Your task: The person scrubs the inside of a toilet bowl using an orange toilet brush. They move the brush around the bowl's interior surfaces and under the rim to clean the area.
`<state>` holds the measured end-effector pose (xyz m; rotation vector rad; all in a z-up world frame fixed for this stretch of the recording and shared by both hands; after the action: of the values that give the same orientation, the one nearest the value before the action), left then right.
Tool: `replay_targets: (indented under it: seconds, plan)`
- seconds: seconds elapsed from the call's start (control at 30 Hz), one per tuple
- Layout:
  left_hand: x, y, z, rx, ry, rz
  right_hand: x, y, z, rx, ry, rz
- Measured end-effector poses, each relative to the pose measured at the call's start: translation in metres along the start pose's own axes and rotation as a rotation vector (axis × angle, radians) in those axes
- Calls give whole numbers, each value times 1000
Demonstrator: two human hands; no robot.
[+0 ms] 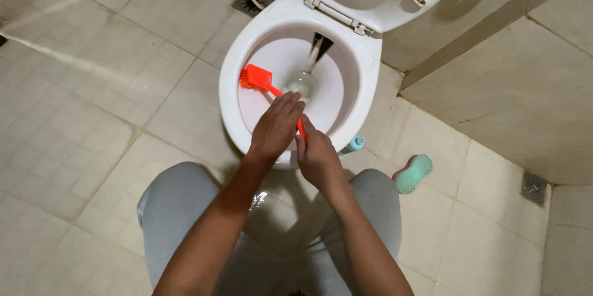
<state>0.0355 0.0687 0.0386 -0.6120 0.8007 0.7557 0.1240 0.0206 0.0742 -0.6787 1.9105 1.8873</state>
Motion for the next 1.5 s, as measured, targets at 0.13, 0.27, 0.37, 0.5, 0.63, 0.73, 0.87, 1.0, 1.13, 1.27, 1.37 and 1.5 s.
replay_targets:
  seconds: [0.13, 0.27, 0.37, 0.5, 0.63, 0.73, 0.87, 1.0, 1.13, 1.27, 1.37, 1.5]
  plan:
    - [-3, 0, 2, -4, -35, -27, 1, -10, 32, -23, -76, 69]
    - [-5, 1, 5, -46, -15, -50, -2, -22, 35, 27, -65, 89]
    - [-6, 1, 3, -29, -30, -68, 6, -17, 10, -151, -37, 135]
    - [-6, 0, 3, -5, -40, -91, 18, -22, -3, -179, -24, 140]
    - [1, 4, 1, -36, -35, -85, 7, -17, 26, -6, -14, 147]
    - [1, 6, 5, -63, -22, -83, 1, -19, 23, -11, -29, 172]
    - [-3, 1, 0, 7, -31, -37, 1, -3, -2, -56, 5, 141]
    - [-11, -6, 9, 13, 54, -64, -4, 24, -28, -267, -150, -271]
    - [-4, -2, 7, -6, 66, -83, 10, 29, -29, -398, -258, -475]
    - [1, 6, 5, -20, -20, -102, 26, 5, -11, -458, -327, -557]
    - [2, 5, 5, -8, -25, -85, 16, -3, 11, -251, -231, -361]
    - [14, 4, 6, -31, 34, -72, 12, -33, 22, -11, -101, -171]
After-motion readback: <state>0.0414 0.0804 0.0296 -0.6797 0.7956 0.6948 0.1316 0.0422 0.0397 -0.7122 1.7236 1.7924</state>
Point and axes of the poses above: each hand's wrist, its own z-axis towards the middle knuckle, its own x-axis out of the palm, y = z × x, the point moved 8 cm from there along z, towards the middle knuckle, and after that the axes turned 12 degrees about z, right-handed, at the moved point
